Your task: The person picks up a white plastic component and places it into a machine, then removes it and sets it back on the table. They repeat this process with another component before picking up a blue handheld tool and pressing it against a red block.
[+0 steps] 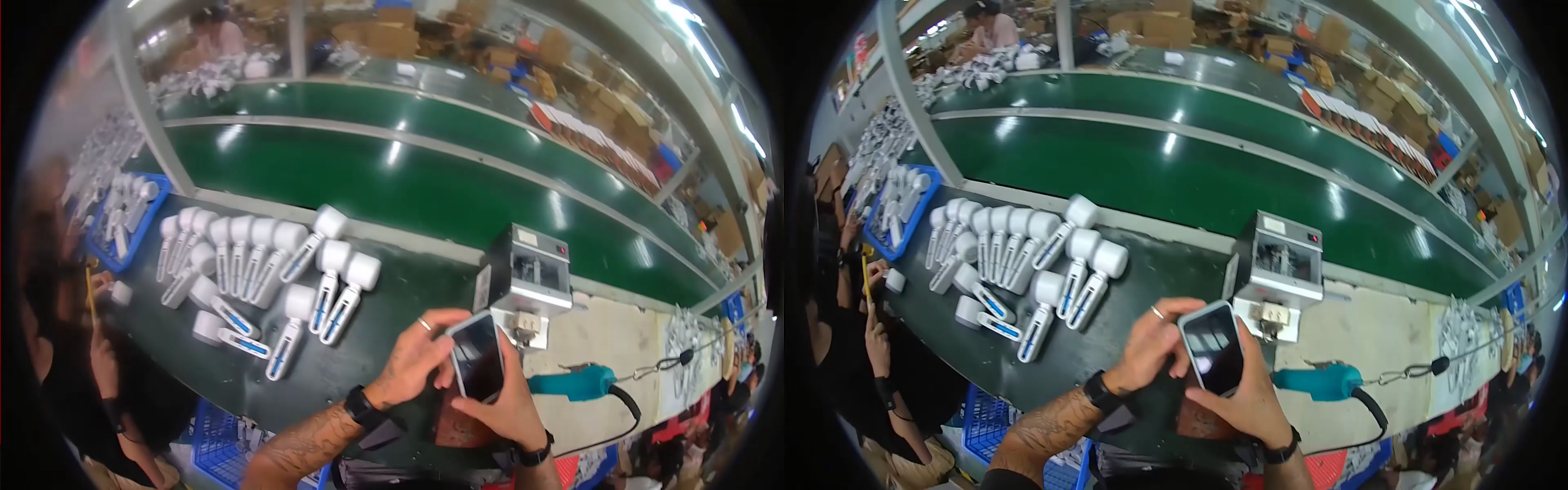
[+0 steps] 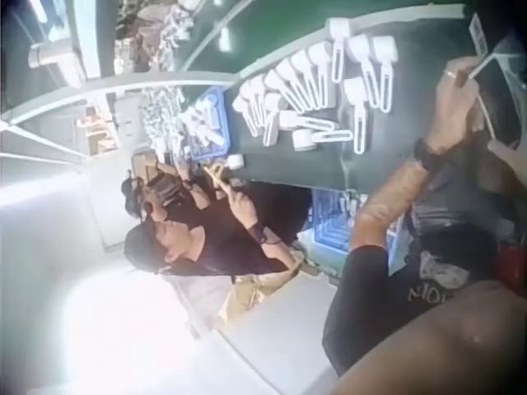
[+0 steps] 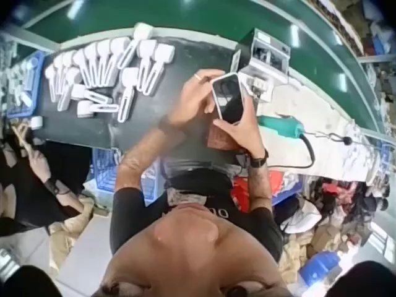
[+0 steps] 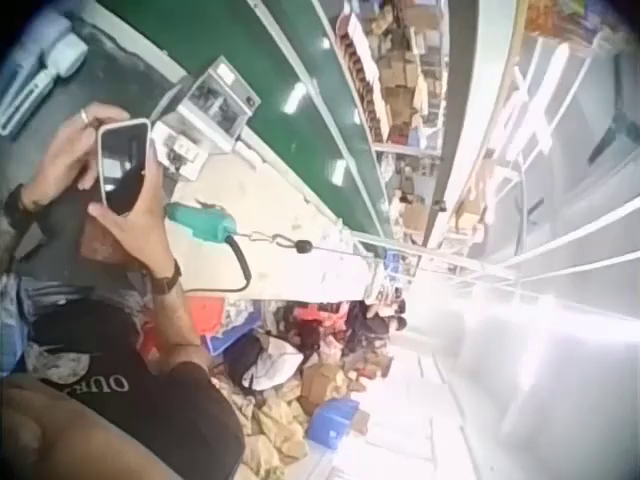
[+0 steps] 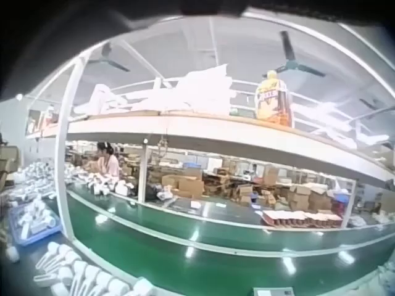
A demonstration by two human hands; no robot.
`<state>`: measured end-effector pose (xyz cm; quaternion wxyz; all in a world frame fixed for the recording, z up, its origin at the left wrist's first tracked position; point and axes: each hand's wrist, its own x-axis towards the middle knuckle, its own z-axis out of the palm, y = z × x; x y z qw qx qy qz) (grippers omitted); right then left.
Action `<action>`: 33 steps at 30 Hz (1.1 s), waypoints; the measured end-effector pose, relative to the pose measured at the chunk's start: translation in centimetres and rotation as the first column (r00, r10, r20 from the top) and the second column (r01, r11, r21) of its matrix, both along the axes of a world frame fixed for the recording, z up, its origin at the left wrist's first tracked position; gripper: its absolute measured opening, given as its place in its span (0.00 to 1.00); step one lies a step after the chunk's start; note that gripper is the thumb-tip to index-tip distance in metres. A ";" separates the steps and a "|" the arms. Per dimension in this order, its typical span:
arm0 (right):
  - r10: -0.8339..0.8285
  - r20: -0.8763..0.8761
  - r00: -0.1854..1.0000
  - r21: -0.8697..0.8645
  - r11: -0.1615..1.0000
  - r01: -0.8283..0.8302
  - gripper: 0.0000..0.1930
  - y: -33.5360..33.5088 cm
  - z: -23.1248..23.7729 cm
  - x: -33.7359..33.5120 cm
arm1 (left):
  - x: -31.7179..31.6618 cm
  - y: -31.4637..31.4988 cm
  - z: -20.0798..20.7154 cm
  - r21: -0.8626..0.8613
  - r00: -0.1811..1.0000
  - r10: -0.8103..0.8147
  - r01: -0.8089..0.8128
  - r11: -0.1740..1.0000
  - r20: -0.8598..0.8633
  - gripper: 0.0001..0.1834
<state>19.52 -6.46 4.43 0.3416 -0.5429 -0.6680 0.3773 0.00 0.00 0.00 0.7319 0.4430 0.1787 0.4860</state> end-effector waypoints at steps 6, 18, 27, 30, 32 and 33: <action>-0.093 0.035 0.995 0.000 0.996 0.094 0.48 -3.6 0.3 1.6 | 0.3 0.4 -0.5 0.052 0.994 0.099 -0.098 0.994 -0.034 0.27; -0.032 0.034 0.999 0.255 0.967 0.022 0.61 -14.0 6.8 9.7 | 0.3 1.8 -2.1 -0.032 0.905 0.253 -0.281 0.959 -0.343 0.20; -0.313 -0.348 0.884 0.817 0.362 0.449 0.35 0.5 23.7 22.3 | 2.1 2.4 -1.8 -0.029 0.907 0.192 -0.218 0.976 -0.374 0.13; -0.641 -0.067 0.765 0.914 0.268 0.305 0.28 13.2 31.5 18.0 | 0.3 2.2 -2.9 -0.015 0.884 0.226 -0.254 0.967 -0.408 0.11; -0.794 0.099 0.599 0.958 0.239 0.159 0.29 21.5 37.1 22.1 | -0.2 1.9 -3.7 -0.060 0.896 0.202 -0.245 0.968 -0.395 0.10; -0.866 0.149 0.476 0.974 0.212 0.080 0.29 24.6 40.2 25.6 | 0.6 2.0 -3.3 -0.009 0.894 0.190 -0.212 0.977 -0.405 0.10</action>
